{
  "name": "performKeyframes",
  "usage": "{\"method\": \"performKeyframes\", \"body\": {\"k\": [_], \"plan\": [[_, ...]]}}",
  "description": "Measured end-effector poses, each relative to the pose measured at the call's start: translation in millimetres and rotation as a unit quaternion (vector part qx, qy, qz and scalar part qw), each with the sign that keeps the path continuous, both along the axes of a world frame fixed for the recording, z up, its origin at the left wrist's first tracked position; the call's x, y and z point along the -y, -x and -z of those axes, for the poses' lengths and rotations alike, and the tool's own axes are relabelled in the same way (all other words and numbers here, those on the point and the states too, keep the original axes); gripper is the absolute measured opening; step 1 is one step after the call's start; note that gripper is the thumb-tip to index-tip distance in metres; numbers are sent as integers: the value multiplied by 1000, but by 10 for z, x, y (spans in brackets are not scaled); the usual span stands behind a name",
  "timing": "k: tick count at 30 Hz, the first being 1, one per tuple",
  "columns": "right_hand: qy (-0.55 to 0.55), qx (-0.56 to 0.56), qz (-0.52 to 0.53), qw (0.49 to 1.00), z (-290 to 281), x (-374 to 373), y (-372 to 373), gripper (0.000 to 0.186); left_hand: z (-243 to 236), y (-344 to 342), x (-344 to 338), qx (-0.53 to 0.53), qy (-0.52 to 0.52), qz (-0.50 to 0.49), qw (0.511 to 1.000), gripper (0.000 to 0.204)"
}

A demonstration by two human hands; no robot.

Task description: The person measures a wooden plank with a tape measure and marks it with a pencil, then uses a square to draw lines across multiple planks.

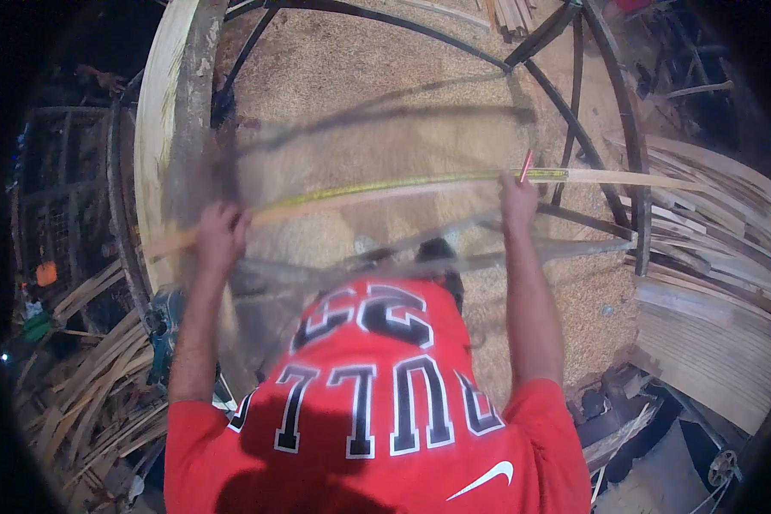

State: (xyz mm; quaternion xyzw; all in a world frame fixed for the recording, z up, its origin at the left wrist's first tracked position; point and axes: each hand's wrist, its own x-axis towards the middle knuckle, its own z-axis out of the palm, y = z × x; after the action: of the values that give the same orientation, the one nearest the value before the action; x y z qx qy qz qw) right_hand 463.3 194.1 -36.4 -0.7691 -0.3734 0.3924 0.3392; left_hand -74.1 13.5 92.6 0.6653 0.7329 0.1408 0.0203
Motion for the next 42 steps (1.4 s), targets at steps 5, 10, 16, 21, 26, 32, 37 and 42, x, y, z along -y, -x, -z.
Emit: {"method": "performKeyframes", "body": {"k": [5, 10, 16, 21, 26, 32, 37, 42], "plan": [[16, 54, -6, 998, 52, 15, 1, 42, 54, 35, 22, -1, 2, 7, 1000, 10], [-41, 63, 5, 997, 89, 77, 152, 35, 52, 5, 26, 0, -2, 0, 1000, 10], [-106, 62, 14, 992, 239, 158, 136, 25, 16, -15, 20, -8, -15, -4, 1000, 10], [-125, -273, 62, 952, -753, 484, 825, 26, -3, -50, 27, -12, -21, -6, 1000, 10], [-88, -288, -218, 928, -845, 707, 1206, 56, 38, -13, 52, -7, -13, -8, 1000, 10], [-40, -198, -351, 914, -990, 864, 1884, 36, 13, -56, 42, 2, -14, -22, 1000, 11], [-155, -37, -445, 881, -841, 913, 2178, 25, 14, -42, 51, 2, -4, -25, 1000, 12], [-303, 15, -427, 852, -643, 930, 2249, 21, 35, -31, 58, -9, -5, -18, 1000, 12]]}}
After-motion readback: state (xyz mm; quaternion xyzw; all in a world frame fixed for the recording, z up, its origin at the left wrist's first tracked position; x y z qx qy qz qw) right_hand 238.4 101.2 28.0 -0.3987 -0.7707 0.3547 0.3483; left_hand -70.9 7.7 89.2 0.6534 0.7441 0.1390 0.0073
